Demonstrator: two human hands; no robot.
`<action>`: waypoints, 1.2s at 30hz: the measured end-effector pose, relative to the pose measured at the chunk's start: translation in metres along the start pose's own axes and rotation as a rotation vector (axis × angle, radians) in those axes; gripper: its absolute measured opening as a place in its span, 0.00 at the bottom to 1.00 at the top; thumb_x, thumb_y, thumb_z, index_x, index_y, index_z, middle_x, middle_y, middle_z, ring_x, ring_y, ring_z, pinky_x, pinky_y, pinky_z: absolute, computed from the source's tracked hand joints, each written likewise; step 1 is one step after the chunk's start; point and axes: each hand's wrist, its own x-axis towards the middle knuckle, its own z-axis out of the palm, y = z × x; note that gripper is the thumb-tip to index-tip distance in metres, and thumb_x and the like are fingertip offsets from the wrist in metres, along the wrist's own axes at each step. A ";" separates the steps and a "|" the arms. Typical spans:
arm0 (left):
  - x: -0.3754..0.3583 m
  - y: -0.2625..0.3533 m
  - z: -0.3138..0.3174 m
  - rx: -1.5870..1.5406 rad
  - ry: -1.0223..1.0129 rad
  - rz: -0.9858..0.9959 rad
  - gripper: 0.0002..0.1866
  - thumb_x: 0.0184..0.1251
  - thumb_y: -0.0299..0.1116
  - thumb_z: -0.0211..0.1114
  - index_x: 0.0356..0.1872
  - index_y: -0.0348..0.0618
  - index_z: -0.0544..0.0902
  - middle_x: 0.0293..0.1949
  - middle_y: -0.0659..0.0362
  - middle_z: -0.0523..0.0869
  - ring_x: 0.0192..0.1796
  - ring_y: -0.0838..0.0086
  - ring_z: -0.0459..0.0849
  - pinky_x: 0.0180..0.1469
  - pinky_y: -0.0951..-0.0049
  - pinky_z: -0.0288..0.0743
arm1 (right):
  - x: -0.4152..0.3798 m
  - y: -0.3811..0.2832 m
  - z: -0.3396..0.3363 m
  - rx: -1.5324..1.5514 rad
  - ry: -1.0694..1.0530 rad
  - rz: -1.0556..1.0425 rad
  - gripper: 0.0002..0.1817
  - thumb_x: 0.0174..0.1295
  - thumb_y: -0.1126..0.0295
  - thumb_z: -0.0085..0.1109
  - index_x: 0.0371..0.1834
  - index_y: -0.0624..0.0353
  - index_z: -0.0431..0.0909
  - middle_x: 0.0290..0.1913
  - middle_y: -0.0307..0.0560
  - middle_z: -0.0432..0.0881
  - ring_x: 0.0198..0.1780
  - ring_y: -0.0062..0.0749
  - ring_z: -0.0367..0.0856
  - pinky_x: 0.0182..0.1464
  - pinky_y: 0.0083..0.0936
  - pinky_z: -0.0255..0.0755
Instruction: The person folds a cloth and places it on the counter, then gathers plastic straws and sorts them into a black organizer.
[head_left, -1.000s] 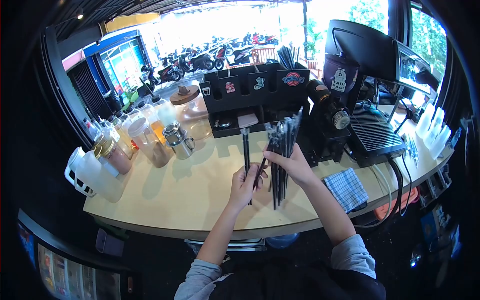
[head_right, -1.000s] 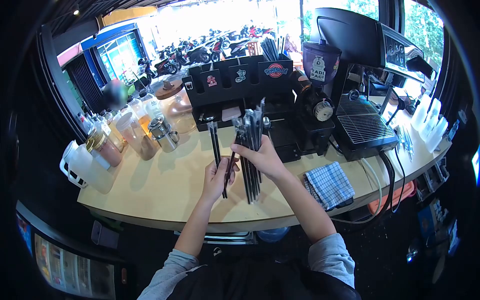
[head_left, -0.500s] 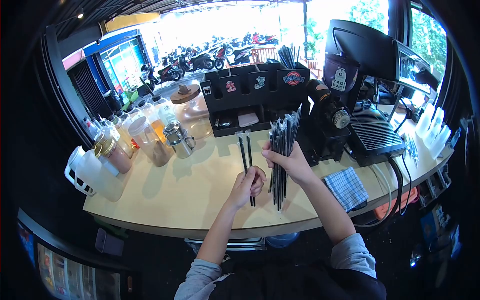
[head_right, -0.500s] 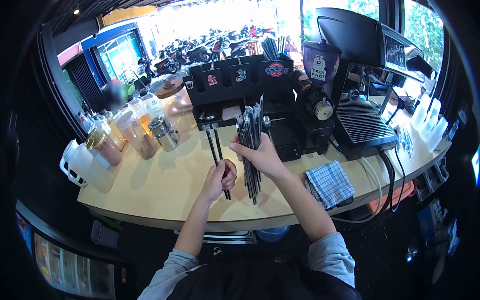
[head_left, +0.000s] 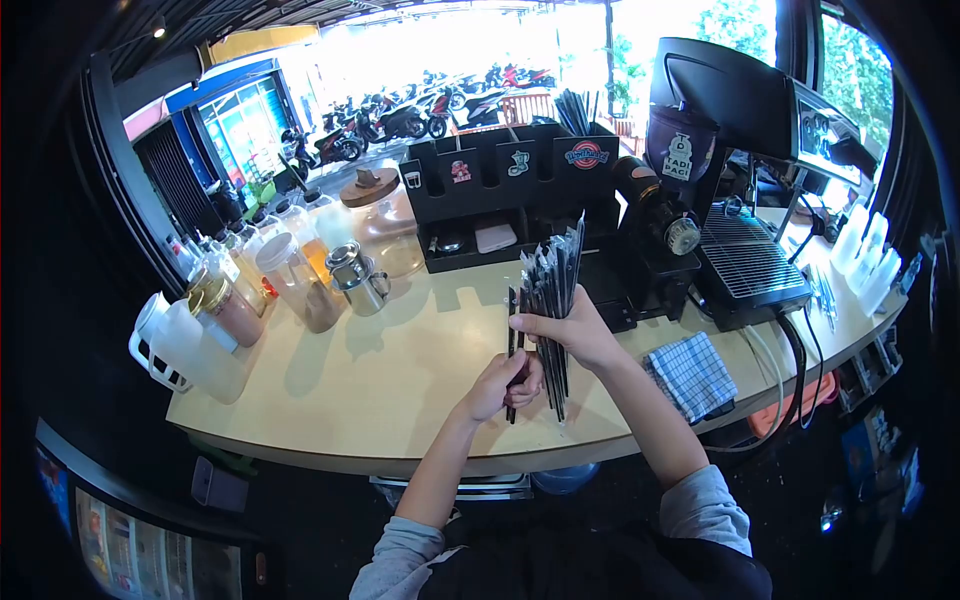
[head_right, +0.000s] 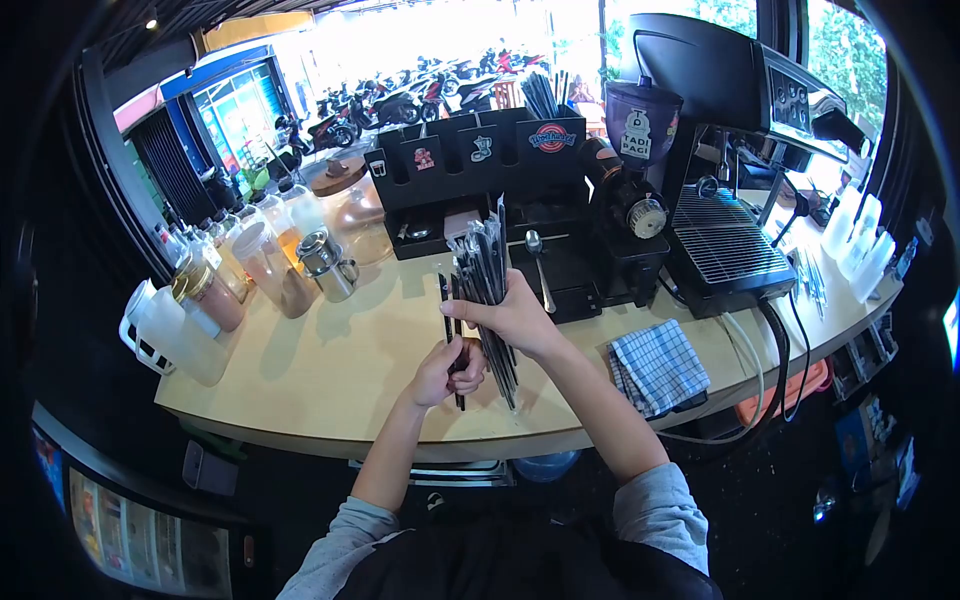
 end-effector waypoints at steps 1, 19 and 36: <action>0.000 0.000 0.000 0.000 0.001 0.000 0.25 0.71 0.51 0.38 0.24 0.41 0.69 0.14 0.71 0.56 0.14 0.86 0.52 0.16 0.83 0.45 | 0.000 0.002 -0.001 -0.003 -0.002 -0.018 0.14 0.45 0.69 0.69 0.33 0.63 0.78 0.25 0.36 0.78 0.25 0.14 0.71 0.30 0.15 0.67; 0.025 -0.020 0.010 0.724 0.630 0.284 0.30 0.49 0.39 0.70 0.48 0.40 0.63 0.29 0.63 0.71 0.28 0.81 0.70 0.31 0.79 0.67 | 0.015 0.020 -0.008 -0.016 0.052 -0.068 0.11 0.53 0.72 0.62 0.37 0.64 0.73 0.25 0.36 0.76 0.25 0.17 0.75 0.28 0.16 0.70; 0.029 0.009 -0.003 -0.766 0.636 0.139 0.33 0.60 0.62 0.49 0.48 0.38 0.72 0.43 0.55 0.79 0.50 0.68 0.75 0.56 0.64 0.67 | 0.007 0.069 0.032 -0.031 0.192 -0.464 0.07 0.56 0.80 0.55 0.35 0.61 0.67 0.34 0.44 0.74 0.41 0.24 0.73 0.48 0.22 0.66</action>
